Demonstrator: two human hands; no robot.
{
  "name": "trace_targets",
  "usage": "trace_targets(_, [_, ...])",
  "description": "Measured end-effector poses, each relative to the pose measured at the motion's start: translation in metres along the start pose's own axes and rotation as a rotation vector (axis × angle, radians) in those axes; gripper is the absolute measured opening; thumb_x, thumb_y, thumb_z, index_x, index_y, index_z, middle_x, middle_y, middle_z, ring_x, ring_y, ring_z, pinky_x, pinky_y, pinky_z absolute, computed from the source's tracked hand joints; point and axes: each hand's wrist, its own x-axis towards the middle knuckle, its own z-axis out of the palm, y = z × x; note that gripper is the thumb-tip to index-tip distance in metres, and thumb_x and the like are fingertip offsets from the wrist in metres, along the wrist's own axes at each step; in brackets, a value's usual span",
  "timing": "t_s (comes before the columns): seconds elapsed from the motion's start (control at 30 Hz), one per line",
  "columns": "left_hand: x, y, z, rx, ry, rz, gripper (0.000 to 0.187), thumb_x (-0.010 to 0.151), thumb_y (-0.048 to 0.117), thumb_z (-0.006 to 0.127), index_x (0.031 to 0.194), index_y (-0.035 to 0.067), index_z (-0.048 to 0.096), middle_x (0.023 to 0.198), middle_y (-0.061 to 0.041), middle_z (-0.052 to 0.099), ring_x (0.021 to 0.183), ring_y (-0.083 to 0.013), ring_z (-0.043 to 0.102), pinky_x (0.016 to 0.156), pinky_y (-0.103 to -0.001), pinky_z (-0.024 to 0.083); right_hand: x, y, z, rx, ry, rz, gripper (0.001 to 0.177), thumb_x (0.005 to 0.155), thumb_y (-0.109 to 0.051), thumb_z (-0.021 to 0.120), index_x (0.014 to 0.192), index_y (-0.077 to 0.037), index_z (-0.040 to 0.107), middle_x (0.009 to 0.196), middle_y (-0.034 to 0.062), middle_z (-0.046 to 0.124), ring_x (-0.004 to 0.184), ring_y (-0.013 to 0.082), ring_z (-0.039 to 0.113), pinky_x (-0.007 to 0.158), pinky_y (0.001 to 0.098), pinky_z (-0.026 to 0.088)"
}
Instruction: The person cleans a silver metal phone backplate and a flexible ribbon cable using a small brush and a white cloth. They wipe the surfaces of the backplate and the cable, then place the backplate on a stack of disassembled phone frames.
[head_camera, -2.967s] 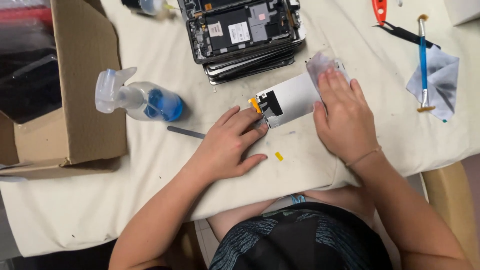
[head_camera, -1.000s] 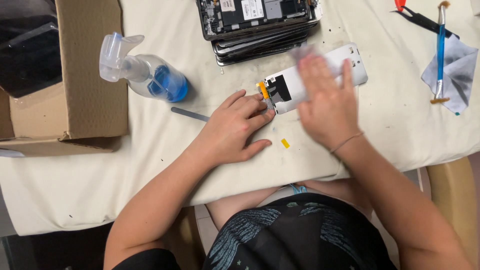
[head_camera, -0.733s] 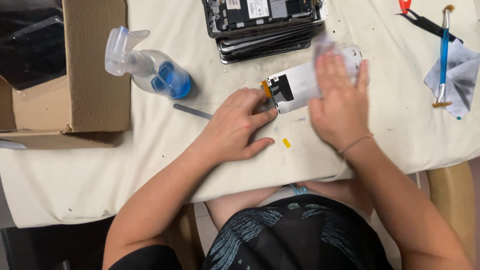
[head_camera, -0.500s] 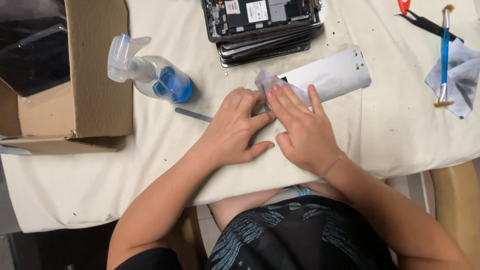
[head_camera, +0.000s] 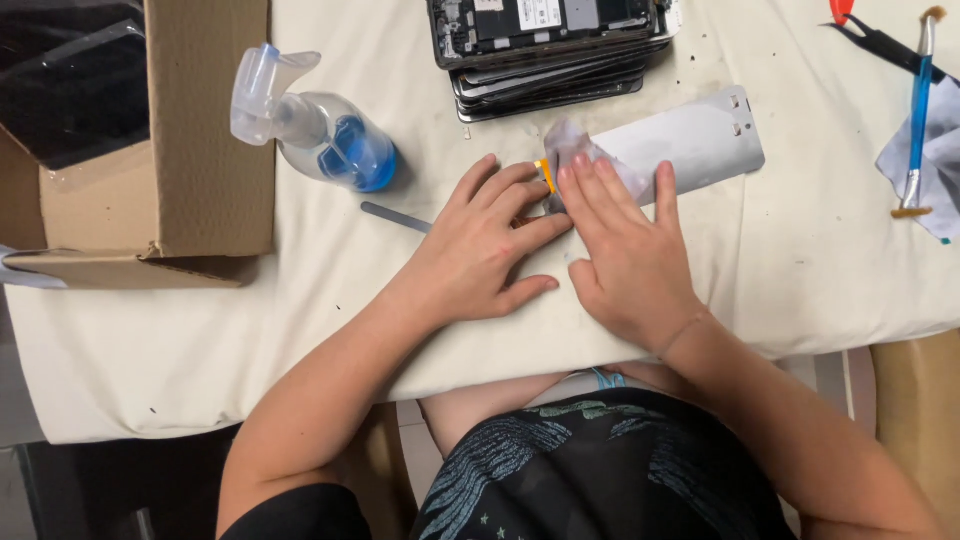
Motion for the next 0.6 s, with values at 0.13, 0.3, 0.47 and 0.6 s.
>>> trace_targets(0.13, [0.0, -0.001, -0.001, 0.001, -0.017, 0.0, 0.059, 0.088, 0.053, 0.069, 0.132, 0.014, 0.063, 0.127, -0.019, 0.059, 0.133, -0.0431, 0.049, 0.116, -0.064, 0.029, -0.037, 0.025, -0.011, -0.004, -0.033, 0.078, 0.081, 0.08, -0.021, 0.045, 0.16, -0.004, 0.043, 0.163, 0.0178, 0.048, 0.152, 0.028, 0.041, 0.117, 0.077, 0.01])
trace_targets(0.3, [0.001, -0.001, -0.003, 0.009, -0.002, 0.011, 0.059, 0.087, 0.051, 0.072, 0.129, 0.011, 0.063, 0.128, -0.02, 0.059, 0.132, -0.0422, 0.05, 0.115, -0.064, 0.03, -0.03, 0.057, -0.018, -0.015, 0.006, 0.228, 0.079, 0.087, -0.015, 0.041, 0.161, 0.013, 0.043, 0.164, 0.0366, 0.046, 0.152, 0.0473, 0.043, 0.118, 0.0743, -0.005])
trace_targets(0.47, [0.001, 0.0, -0.001, 0.011, -0.016, 0.004, 0.057, 0.086, 0.051, 0.073, 0.125, 0.01, 0.066, 0.131, -0.02, 0.059, 0.132, -0.0421, 0.05, 0.115, -0.064, 0.03, -0.022, -0.001, 0.003, -0.047, 0.021, 0.053, 0.083, 0.079, -0.021, 0.055, 0.16, -0.004, 0.044, 0.164, 0.0168, 0.046, 0.151, 0.0288, 0.043, 0.117, 0.0768, 0.01])
trace_targets(0.6, [0.002, -0.001, -0.002, -0.005, -0.034, -0.009, 0.053, 0.086, 0.05, 0.072, 0.123, 0.011, 0.068, 0.132, -0.02, 0.059, 0.134, -0.0409, 0.049, 0.115, -0.065, 0.029, -0.03, -0.001, 0.004, -0.107, 0.065, 0.032, 0.076, 0.081, -0.022, 0.056, 0.156, -0.008, 0.052, 0.16, 0.0121, 0.053, 0.148, 0.0245, 0.049, 0.12, 0.0688, 0.019])
